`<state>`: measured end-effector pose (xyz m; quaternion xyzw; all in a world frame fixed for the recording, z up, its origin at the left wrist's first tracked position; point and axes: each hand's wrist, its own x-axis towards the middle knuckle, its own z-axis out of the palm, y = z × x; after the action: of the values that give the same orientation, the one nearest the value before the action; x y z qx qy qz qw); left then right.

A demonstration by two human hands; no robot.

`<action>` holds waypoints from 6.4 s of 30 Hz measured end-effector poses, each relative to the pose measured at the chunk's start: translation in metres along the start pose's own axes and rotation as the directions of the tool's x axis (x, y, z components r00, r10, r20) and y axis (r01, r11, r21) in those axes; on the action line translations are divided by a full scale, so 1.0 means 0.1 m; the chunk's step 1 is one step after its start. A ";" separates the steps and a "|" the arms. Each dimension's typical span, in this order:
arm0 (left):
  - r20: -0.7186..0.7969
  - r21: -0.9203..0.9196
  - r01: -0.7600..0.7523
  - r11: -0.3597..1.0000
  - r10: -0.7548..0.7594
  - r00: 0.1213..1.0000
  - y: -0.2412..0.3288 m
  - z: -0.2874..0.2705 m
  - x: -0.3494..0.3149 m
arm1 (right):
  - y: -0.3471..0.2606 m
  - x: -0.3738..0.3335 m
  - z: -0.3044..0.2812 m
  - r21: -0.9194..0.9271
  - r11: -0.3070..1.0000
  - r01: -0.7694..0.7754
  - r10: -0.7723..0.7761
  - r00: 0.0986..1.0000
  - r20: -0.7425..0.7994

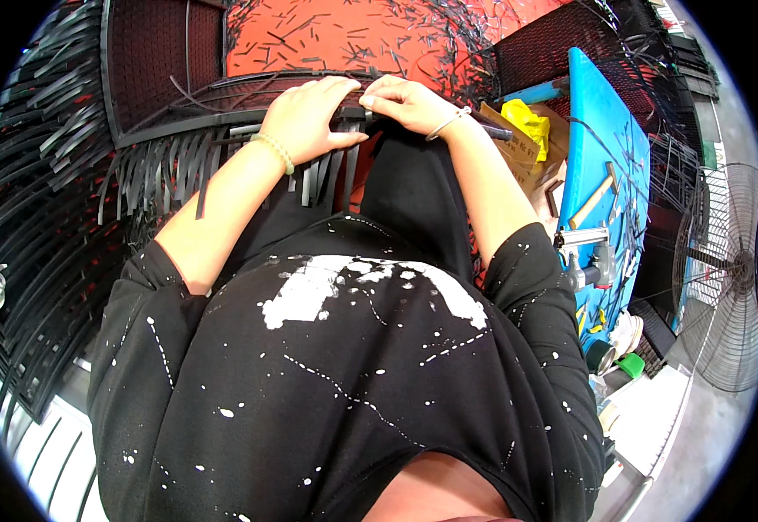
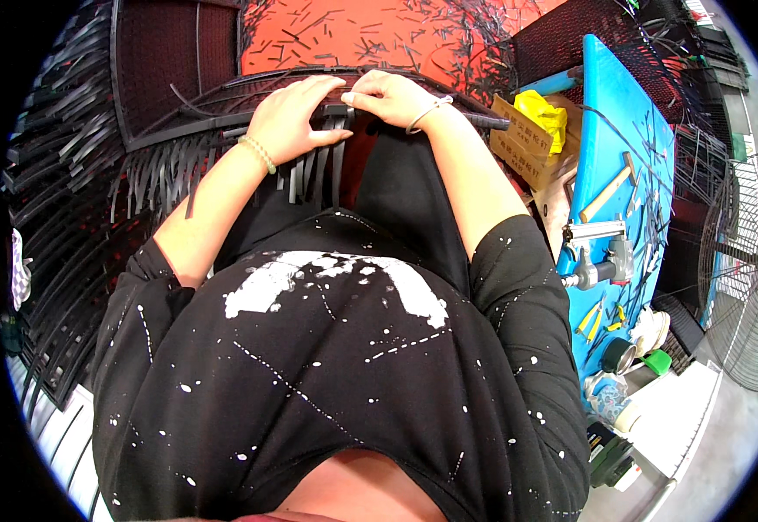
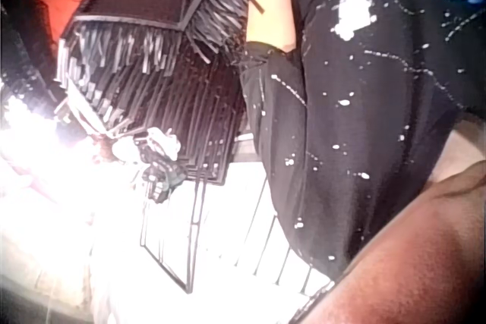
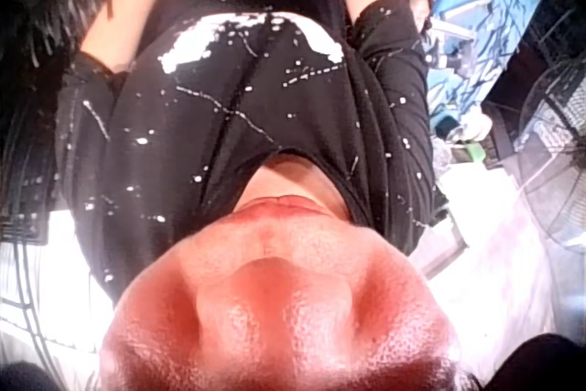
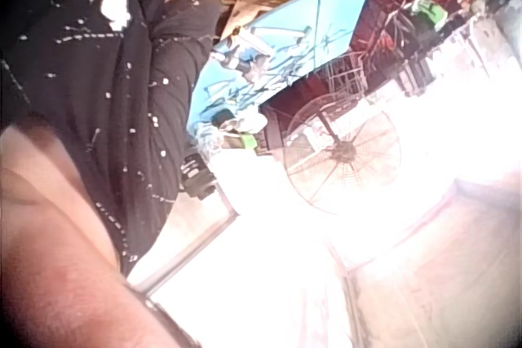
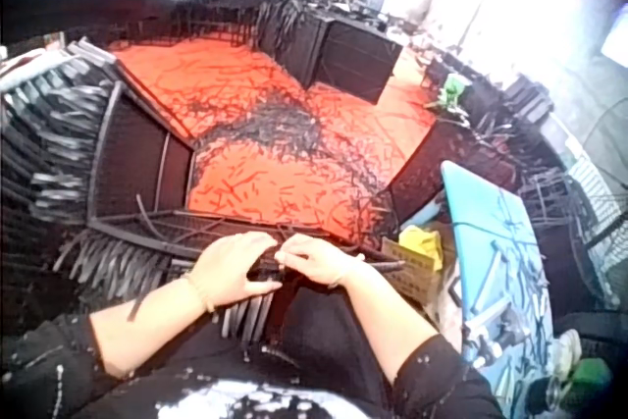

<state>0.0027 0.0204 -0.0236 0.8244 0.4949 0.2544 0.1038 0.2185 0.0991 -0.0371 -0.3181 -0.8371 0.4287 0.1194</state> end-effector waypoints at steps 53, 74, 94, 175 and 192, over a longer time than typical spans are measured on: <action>-0.140 -0.103 -0.308 0.946 0.293 0.946 0.28 -0.07 -0.04 | -0.25 -0.34 0.25 -0.506 0.853 0.130 -0.335 0.879 -0.339; -0.035 -0.089 -0.094 0.992 0.091 0.995 -0.05 0.05 0.34 | -0.21 -0.36 0.34 -0.514 0.845 0.144 -0.392 0.822 -0.414; 0.290 -0.187 0.192 0.963 -0.133 0.948 -0.41 0.30 0.51 | -0.20 -2.66 -0.28 0.155 0.937 -0.314 0.233 0.231 -0.945; 0.212 -0.263 0.205 0.943 -0.151 0.966 -0.35 0.27 0.47 | -0.86 -2.43 -0.41 0.547 0.796 -0.260 0.605 0.387 -0.696; 0.303 -0.312 0.255 0.915 -0.159 0.940 -0.38 0.24 0.47 | 0.94 -5.01 -0.42 0.663 0.420 0.620 0.894 -0.157 -0.420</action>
<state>0.0038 0.0821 -0.0448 0.7625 0.5086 0.2096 0.3407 0.6640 -0.1515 -0.0504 -0.5274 0.0263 0.3839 0.7575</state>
